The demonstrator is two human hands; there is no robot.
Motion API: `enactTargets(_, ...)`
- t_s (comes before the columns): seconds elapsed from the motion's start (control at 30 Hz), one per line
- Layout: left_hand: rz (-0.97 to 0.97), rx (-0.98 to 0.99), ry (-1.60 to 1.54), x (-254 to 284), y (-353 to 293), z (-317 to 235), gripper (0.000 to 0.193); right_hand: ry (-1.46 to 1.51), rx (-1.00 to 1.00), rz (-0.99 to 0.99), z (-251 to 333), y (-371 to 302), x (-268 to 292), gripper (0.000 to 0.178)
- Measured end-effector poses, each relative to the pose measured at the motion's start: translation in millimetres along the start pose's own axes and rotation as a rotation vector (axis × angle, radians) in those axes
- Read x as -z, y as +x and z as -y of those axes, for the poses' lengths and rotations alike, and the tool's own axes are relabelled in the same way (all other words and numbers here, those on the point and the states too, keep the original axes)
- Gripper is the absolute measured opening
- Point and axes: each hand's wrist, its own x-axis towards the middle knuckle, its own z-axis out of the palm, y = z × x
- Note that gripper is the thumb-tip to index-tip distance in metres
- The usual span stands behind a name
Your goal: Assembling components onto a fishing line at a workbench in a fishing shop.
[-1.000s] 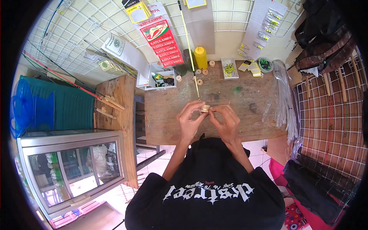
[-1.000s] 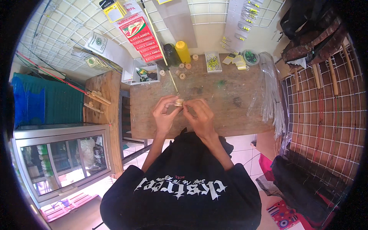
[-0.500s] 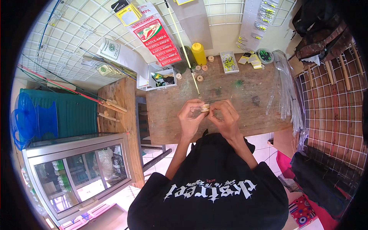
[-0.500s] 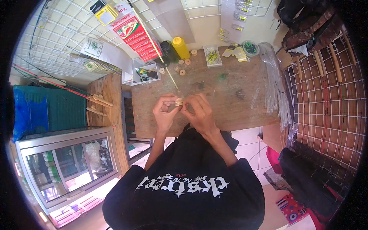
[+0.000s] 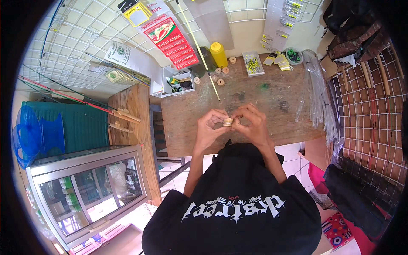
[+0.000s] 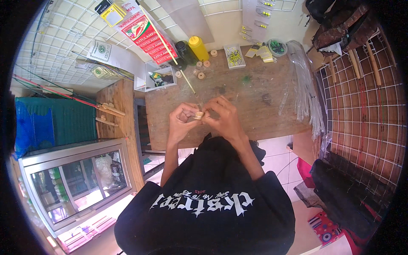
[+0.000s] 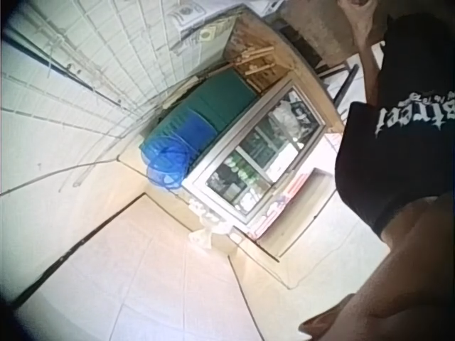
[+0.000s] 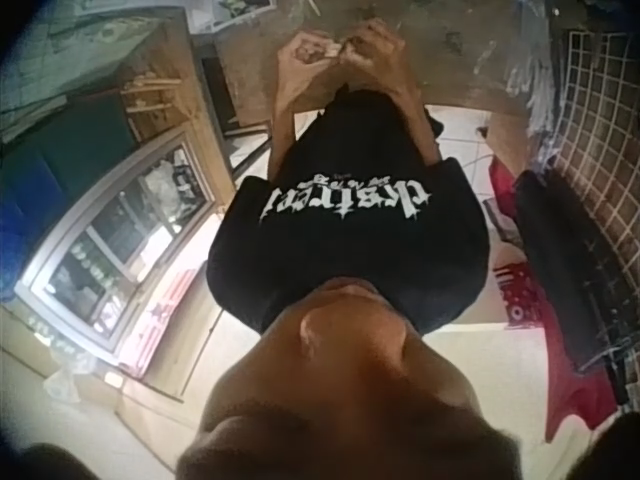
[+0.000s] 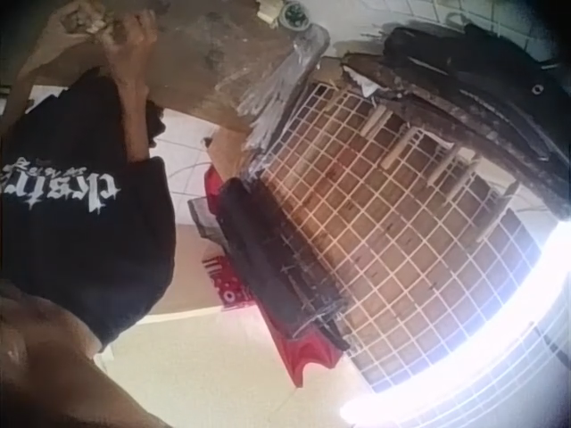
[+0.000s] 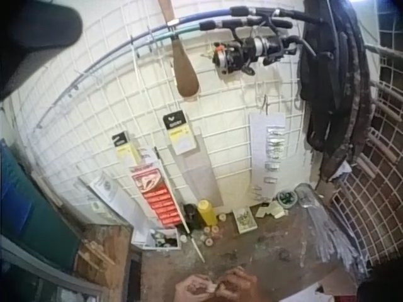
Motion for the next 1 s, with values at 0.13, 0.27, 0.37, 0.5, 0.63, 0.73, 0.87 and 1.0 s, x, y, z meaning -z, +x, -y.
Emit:
enactTargets(0.13,0.159,0.116,-0.138,7.2,-4.7,-2.6,0.036,0.21,-0.163,0.236,-2.7,3.3,7.9,0.011)
enactTargets(0.27,0.275,0.211,-0.163,11.3,-7.3,-9.7,0.037,0.305,-0.192,0.292,-12.2,-1.2,5.0,0.014)
enactTargets(0.37,0.266,0.167,-0.178,10.9,-9.2,-6.2,0.038,0.386,-0.239,0.325,-18.8,-4.5,2.6,0.012)
enactTargets(0.5,0.159,0.234,-0.307,9.6,-16.0,4.8,0.032,0.39,-0.37,0.333,-20.1,-5.6,2.1,0.009)
enactTargets(0.63,0.09,0.195,-0.387,6.5,-18.3,8.8,0.027,0.411,-0.364,0.32,-22.0,-8.7,-2.7,0.008)
enactTargets(0.73,-0.03,0.2,-0.433,3.0,-19.8,13.7,0.027,0.38,-0.347,0.285,-12.0,-7.6,-3.2,0.01)
enactTargets(0.87,-0.139,0.204,-0.449,-0.6,-20.6,18.3,0.024,0.31,-0.308,0.293,-7.5,-6.1,-1.4,0.006)
enactTargets(1.0,-0.21,0.169,-0.457,-5.1,-19.7,18.2,0.026,0.283,-0.255,0.315,-14.9,-9.3,-5.2,0.01)
